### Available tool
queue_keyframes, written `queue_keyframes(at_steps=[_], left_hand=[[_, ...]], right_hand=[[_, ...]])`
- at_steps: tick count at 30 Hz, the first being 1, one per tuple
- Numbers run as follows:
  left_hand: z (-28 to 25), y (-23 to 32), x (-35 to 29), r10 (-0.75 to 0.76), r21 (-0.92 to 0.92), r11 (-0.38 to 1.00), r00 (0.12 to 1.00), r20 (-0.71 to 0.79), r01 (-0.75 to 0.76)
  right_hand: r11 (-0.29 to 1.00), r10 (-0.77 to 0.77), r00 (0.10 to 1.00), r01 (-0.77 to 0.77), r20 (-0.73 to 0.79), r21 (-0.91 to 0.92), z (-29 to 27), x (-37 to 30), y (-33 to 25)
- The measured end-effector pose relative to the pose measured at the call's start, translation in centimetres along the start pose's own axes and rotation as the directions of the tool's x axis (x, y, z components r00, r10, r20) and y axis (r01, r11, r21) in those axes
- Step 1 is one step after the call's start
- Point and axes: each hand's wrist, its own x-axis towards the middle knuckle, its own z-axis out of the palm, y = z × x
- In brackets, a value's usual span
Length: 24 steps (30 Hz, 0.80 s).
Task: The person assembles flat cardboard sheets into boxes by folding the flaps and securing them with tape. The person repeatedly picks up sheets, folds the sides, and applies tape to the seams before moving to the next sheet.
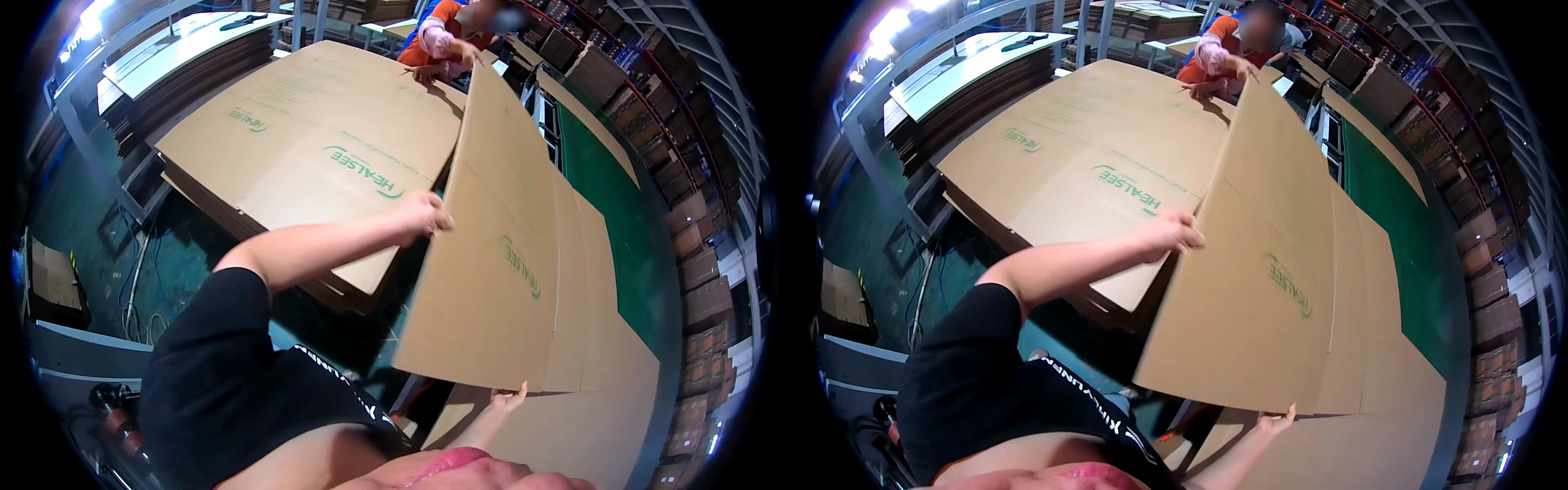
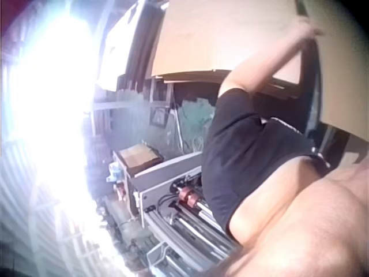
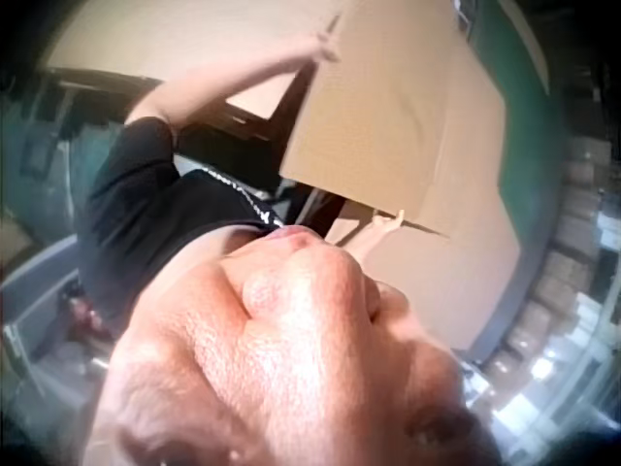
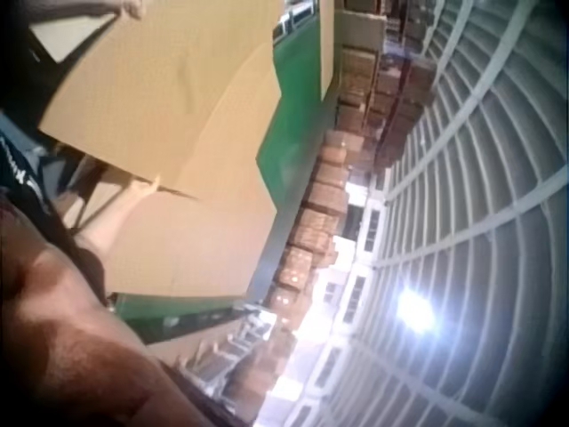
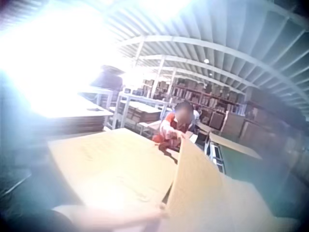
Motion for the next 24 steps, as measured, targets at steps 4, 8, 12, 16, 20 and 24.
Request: queue_keyframes(at_steps=[4,8,12,16,20,24], left_hand=[[-13.3,-0.6,-2.8,0.094,-0.154,0.982,0.992,-0.087,-0.107],[-35.1,10.6,-9.7,0.078,0.089,0.994,0.979,-0.188,-0.062],[-55.2,7.3,-15.4,0.219,0.752,0.622,0.874,-0.434,0.218],[-59.0,1.6,-20.3,0.52,0.847,0.196,0.68,-0.517,0.494],[-48.5,-6.0,-21.3,0.349,0.954,0.233,0.932,0.097,-0.187],[-39.0,-11.4,-22.3,0.168,0.907,0.134,0.912,0.375,-0.398]], right_hand=[[0.988,-0.125,0.992,0.122,-0.025,-0.093,11.5,-8.1,1.8],[0.984,0.116,0.964,-0.145,0.237,0.108,22.0,-15.0,22.7],[0.962,0.267,0.898,-0.224,0.35,-0.159,29.9,-24.5,36.8],[0.791,0.596,0.561,-0.287,0.575,-0.54,36.3,-32.4,50.0],[0.467,0.865,0.304,-0.193,0.4,-0.863,38.2,-32.8,59.2],[0.284,0.85,0.443,0.071,0.285,-0.956,36.2,-31.8,60.4]])
